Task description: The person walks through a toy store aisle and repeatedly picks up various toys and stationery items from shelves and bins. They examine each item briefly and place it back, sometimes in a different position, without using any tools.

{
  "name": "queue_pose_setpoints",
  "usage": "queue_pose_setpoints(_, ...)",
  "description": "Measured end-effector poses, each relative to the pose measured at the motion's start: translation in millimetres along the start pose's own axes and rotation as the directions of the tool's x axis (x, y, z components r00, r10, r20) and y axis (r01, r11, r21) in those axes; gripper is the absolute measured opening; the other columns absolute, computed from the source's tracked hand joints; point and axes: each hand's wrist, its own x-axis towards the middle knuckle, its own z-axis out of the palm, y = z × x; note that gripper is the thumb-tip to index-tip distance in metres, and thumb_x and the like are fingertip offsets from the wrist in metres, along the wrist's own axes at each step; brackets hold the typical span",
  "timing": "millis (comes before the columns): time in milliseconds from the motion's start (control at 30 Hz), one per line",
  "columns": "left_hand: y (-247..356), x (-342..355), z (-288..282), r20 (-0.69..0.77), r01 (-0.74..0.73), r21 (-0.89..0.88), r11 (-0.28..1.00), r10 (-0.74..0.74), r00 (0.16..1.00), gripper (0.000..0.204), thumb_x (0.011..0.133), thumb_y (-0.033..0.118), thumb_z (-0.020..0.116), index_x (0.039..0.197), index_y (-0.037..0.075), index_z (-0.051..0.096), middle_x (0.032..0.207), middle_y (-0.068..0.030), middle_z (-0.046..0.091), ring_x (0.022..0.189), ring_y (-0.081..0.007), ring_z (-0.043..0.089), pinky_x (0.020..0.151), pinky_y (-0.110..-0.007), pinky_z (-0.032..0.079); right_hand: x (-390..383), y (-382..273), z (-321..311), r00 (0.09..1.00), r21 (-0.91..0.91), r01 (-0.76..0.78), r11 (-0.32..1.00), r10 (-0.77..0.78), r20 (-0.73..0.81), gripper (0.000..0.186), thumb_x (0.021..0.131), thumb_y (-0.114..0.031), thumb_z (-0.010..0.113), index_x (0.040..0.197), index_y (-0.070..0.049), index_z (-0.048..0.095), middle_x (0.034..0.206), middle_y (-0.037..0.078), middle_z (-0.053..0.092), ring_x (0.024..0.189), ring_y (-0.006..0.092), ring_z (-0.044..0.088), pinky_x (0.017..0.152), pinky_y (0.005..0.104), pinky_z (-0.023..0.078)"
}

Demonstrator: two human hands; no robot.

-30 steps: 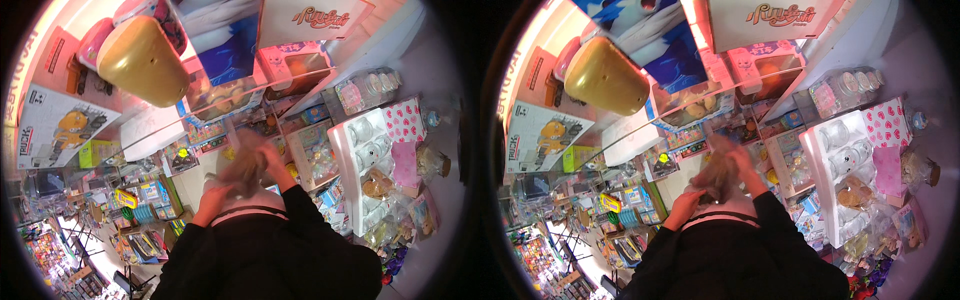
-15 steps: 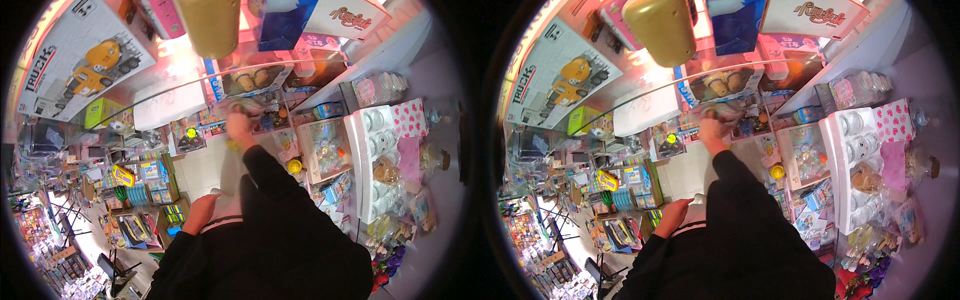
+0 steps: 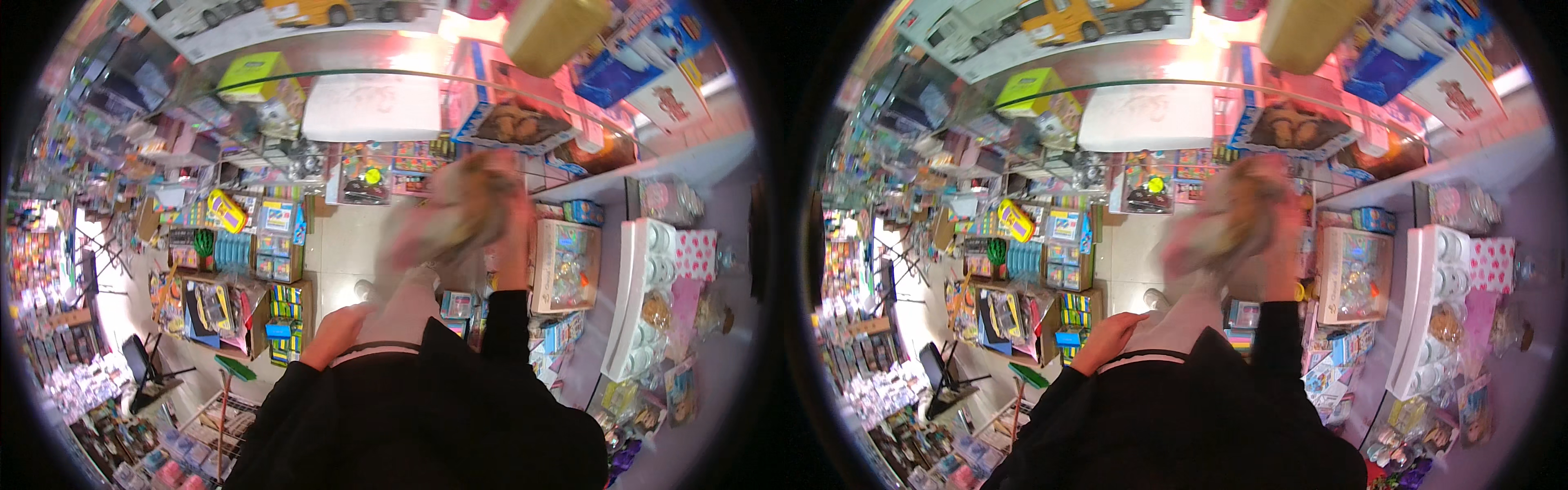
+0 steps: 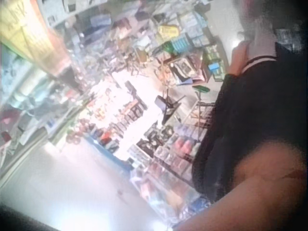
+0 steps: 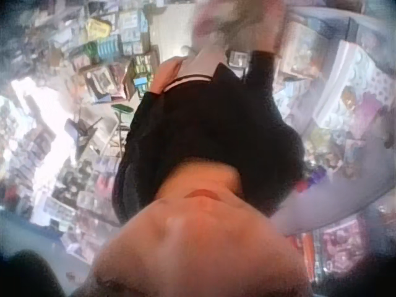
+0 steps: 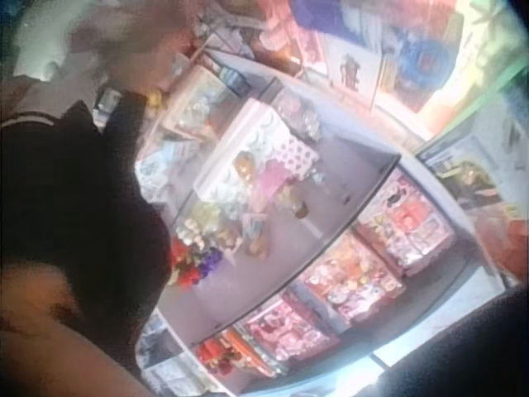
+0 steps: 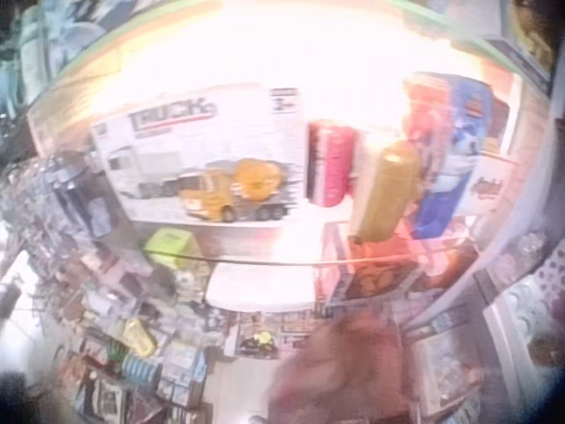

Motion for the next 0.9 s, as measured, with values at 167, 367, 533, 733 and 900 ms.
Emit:
queue_pose_setpoints(167, -21.9, -33.7, -4.0, -0.167, 0.089, -0.036, 0.995, -0.094, 0.981, 0.026, 0.094, 0.007, 0.054, 0.116, 0.01, 0.068, 0.107, -0.0164, 0.069, 0.096, -0.0365, 0.066, 0.08, -0.042, 0.054, 78.6, -45.6, -64.9, 0.733, -0.759, 0.192, 0.622, -0.605, -0.31, 0.05, 0.086, -0.019, 0.068, 0.129, -0.003, 0.048, 0.127, 0.019, 0.055, 0.116, 0.0332, 0.056, 0.101, 0.0462, 0.046)
queue_pose_setpoints(367, -39.9, -60.4, 17.3, -0.239, 0.187, -0.09, 0.978, -0.204, 0.949, 0.026, 0.094, 0.008, 0.056, 0.117, 0.01, 0.068, 0.107, -0.016, 0.069, 0.096, -0.0364, 0.066, 0.081, -0.041, 0.054, 142.0, 126.1, -91.5, 0.729, -0.967, -0.054, 0.247, -0.652, -0.207, 0.07, 0.067, -0.018, 0.084, 0.119, 0.001, 0.041, 0.109, 0.015, 0.056, 0.106, 0.0312, 0.054, 0.098, 0.0397, 0.042)
queue_pose_setpoints(533, -49.6, -61.9, 29.1, -0.331, 0.163, -0.152, 0.975, -0.206, 0.921, 0.026, 0.092, 0.009, 0.053, 0.115, 0.008, 0.067, 0.103, -0.0167, 0.069, 0.091, -0.0384, 0.065, 0.078, -0.044, 0.054, 86.5, 234.9, 7.6, 0.925, -0.97, -0.195, 0.148, -0.3, -0.232, 0.089, 0.075, -0.019, 0.079, 0.142, 0.007, 0.026, 0.136, 0.024, 0.046, 0.123, 0.032, 0.05, 0.106, 0.0376, 0.038)
queue_pose_setpoints(733, -84.6, -39.5, 41.4, -0.194, 0.191, -0.734, 0.652, -0.471, 0.86, 0.049, 0.096, 0.01, 0.056, 0.143, 0.001, 0.045, 0.124, -0.0169, 0.065, 0.103, -0.0232, 0.068, 0.088, -0.035, 0.054, 4.6, 261.8, 24.3, 0.68, -0.883, -0.468, -0.036, 0.623, -0.386, 0.056, 0.078, -0.025, 0.075, 0.127, -0.001, 0.061, 0.134, 0.007, 0.055, 0.123, 0.0227, 0.049, 0.106, 0.0338, 0.035)
queue_pose_setpoints(900, -106.3, -39.2, 46.6, 0.083, 0.199, -0.971, 0.131, -0.596, 0.798, 0.055, 0.098, 0.031, 0.06, 0.141, 0.0, 0.044, 0.127, -0.0145, 0.062, 0.116, -0.0273, 0.062, 0.096, -0.041, 0.051, -54.1, 268.6, -2.2, 0.677, -0.889, -0.456, 0.035, 0.663, -0.321, 0.058, 0.083, -0.027, 0.074, 0.132, 0.0, 0.058, 0.124, 0.008, 0.063, 0.115, 0.0192, 0.055, 0.099, 0.0357, 0.042)
